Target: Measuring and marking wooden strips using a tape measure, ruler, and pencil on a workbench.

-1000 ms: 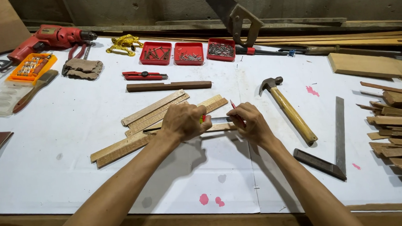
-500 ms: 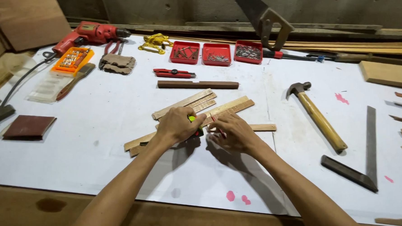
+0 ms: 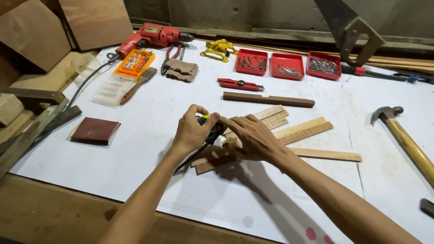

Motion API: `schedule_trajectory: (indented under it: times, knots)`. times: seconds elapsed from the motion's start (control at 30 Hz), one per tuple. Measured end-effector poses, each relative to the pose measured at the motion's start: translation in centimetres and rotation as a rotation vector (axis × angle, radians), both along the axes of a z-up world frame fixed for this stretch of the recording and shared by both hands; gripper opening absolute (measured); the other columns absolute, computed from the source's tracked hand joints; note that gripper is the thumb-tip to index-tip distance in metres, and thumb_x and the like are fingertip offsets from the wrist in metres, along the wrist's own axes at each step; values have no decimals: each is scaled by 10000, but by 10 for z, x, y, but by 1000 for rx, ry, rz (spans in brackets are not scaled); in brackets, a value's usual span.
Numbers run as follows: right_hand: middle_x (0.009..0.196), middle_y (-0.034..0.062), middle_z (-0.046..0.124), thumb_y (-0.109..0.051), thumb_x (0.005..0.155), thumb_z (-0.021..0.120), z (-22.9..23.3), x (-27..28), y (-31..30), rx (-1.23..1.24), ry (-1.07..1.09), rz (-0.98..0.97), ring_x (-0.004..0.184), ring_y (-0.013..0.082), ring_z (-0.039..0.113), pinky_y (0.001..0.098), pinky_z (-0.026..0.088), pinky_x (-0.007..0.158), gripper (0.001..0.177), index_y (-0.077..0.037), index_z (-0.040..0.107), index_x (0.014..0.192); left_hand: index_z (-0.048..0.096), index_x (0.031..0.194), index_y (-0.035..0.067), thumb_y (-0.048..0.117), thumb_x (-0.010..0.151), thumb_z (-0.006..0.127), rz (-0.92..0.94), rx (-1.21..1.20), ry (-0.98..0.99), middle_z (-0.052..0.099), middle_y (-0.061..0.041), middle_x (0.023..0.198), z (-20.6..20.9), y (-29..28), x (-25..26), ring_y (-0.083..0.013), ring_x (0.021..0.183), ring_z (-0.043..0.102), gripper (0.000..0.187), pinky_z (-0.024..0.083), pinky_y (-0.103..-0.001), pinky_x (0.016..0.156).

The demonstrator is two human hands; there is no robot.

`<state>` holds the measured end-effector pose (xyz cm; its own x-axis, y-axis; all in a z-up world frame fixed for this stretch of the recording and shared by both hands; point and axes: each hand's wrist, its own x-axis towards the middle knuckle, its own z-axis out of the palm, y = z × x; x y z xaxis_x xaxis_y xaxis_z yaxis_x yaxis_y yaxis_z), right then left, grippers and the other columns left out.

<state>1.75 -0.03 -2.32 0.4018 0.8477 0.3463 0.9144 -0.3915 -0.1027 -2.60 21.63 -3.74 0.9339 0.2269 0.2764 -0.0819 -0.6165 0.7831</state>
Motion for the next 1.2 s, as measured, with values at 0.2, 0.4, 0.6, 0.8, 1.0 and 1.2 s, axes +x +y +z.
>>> schedule_trajectory:
  times: [0.2, 0.4, 0.6, 0.8, 1.0, 1.2]
  knots:
    - [1300, 190, 606, -269, 860, 715, -4, 31, 53, 157, 168, -6, 1025, 357, 638, 460, 509, 927, 816, -96, 347, 1567, 660, 1164, 5, 238, 843, 717, -31, -131, 8, 749, -156, 976, 6, 42, 30, -217, 861, 735, 401, 587, -336, 782]
    - [1335, 164, 586, -246, 843, 730, -18, 64, 73, 139, 199, -47, 1022, 337, 654, 438, 552, 871, 728, -86, 441, 1492, 627, 1285, 40, 233, 887, 661, -26, -211, 177, 760, -151, 1016, 0, 60, 58, -208, 883, 758, 444, 613, -329, 787]
    - [1298, 127, 610, -231, 850, 725, -28, 90, 86, 144, 178, -69, 1000, 316, 671, 425, 563, 852, 626, -61, 530, 1420, 641, 1287, 43, 254, 899, 679, -18, -130, 125, 745, -162, 1077, -9, 71, 80, -244, 983, 744, 443, 587, -357, 876]
    - [1285, 150, 647, -218, 861, 722, -37, 101, 102, 122, 189, -111, 931, 304, 677, 422, 571, 807, 549, -61, 588, 1369, 674, 1226, 98, 329, 830, 778, -42, 218, 80, 638, -128, 1201, -7, 94, 85, -305, 1148, 555, 470, 471, -424, 991]
    - [1303, 179, 648, -173, 813, 716, -25, 87, 107, 114, 175, -151, 926, 336, 658, 432, 559, 845, 643, 23, 526, 1395, 646, 1033, 95, 311, 1000, 605, -40, 387, 91, 648, -57, 1122, -2, 75, 73, -266, 1092, 607, 222, 468, -419, 996]
    - [1366, 203, 616, -199, 828, 711, -45, 96, 108, 123, 156, -175, 1004, 350, 664, 439, 556, 898, 653, -13, 518, 1423, 618, 1189, 77, 380, 938, 651, -73, 641, -111, 535, -180, 1396, -14, 69, 61, -332, 1263, 502, 395, 392, -469, 1024]
